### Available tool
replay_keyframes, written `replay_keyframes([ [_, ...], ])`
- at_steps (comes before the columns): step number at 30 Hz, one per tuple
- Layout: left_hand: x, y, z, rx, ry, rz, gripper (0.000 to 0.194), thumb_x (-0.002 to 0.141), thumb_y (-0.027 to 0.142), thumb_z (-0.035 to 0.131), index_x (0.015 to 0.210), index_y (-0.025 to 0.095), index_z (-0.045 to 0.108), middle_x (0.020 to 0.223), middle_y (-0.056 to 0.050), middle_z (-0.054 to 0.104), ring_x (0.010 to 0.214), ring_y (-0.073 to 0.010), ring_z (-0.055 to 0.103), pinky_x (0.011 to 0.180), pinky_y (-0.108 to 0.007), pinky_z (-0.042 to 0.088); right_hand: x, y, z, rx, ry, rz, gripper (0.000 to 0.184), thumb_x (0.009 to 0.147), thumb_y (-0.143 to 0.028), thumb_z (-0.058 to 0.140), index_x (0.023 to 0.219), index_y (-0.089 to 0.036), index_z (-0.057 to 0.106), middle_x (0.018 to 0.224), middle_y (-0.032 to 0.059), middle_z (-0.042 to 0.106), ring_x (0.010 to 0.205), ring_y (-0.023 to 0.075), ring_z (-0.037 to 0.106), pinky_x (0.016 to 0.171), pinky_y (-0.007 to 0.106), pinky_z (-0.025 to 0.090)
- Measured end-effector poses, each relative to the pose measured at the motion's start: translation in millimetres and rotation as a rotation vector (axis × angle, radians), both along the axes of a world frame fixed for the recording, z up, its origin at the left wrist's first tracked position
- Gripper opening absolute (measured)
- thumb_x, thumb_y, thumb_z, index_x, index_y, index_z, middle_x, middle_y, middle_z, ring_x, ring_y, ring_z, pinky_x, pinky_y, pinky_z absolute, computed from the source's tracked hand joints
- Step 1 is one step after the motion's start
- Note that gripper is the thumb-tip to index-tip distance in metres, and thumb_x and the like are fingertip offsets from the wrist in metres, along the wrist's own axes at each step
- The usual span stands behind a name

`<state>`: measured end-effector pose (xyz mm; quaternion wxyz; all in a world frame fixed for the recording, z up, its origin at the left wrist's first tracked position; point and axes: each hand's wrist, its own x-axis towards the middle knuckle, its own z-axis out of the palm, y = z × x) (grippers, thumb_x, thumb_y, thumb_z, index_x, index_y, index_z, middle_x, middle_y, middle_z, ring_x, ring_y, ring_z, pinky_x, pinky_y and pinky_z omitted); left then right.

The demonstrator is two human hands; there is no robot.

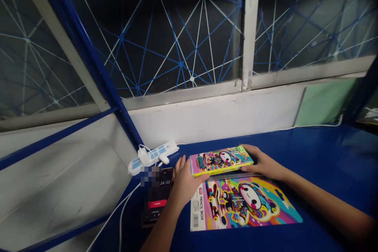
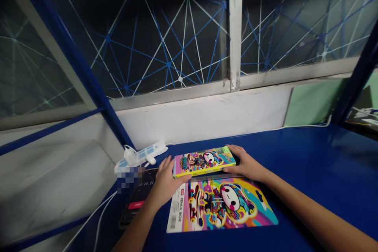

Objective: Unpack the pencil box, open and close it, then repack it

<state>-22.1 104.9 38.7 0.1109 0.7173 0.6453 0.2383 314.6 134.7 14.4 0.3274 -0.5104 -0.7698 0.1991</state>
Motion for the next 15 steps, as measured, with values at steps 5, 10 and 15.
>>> replay_keyframes([
  [5, 2.4, -6.5, -7.1, -0.052, 0.043, 0.010, 0.083, 0.082, 0.060, 0.065, 0.144, 0.008, 0.044, 0.161, -0.027, 0.026, 0.152, -0.0373, 0.016, 0.119, -0.054, 0.020, 2.3, -4.7, -4.8, -0.042, -0.049, 0.021, 0.091, 0.076, -0.068, 0.069, 0.151, -0.024, 0.043, 0.159, 0.0114, 0.039, 0.147, 0.0385, 0.031, 0.119, 0.057, 0.027],
  [10, 5.6, -9.8, -6.5, -0.080, 0.041, 0.009, 0.084, 0.086, 0.061, 0.060, 0.146, 0.006, 0.040, 0.161, -0.029, 0.024, 0.153, -0.0375, 0.014, 0.120, -0.051, 0.020, 5.0, -8.7, -7.8, -0.071, -0.124, 0.042, 0.088, 0.081, -0.070, 0.064, 0.151, -0.021, 0.044, 0.163, 0.0103, 0.029, 0.149, 0.0361, 0.025, 0.122, 0.053, 0.023],
  [15, 5.7, -13.1, -12.1, -0.064, 0.019, 0.002, 0.078, 0.086, 0.059, 0.061, 0.144, 0.010, 0.041, 0.162, -0.027, 0.024, 0.154, -0.0370, 0.010, 0.119, -0.052, 0.020, 3.8, -10.8, -12.0, -0.047, -0.192, 0.035, 0.092, 0.085, -0.071, 0.056, 0.155, -0.016, 0.035, 0.165, 0.0128, 0.021, 0.151, 0.0338, 0.018, 0.123, 0.050, 0.018],
])
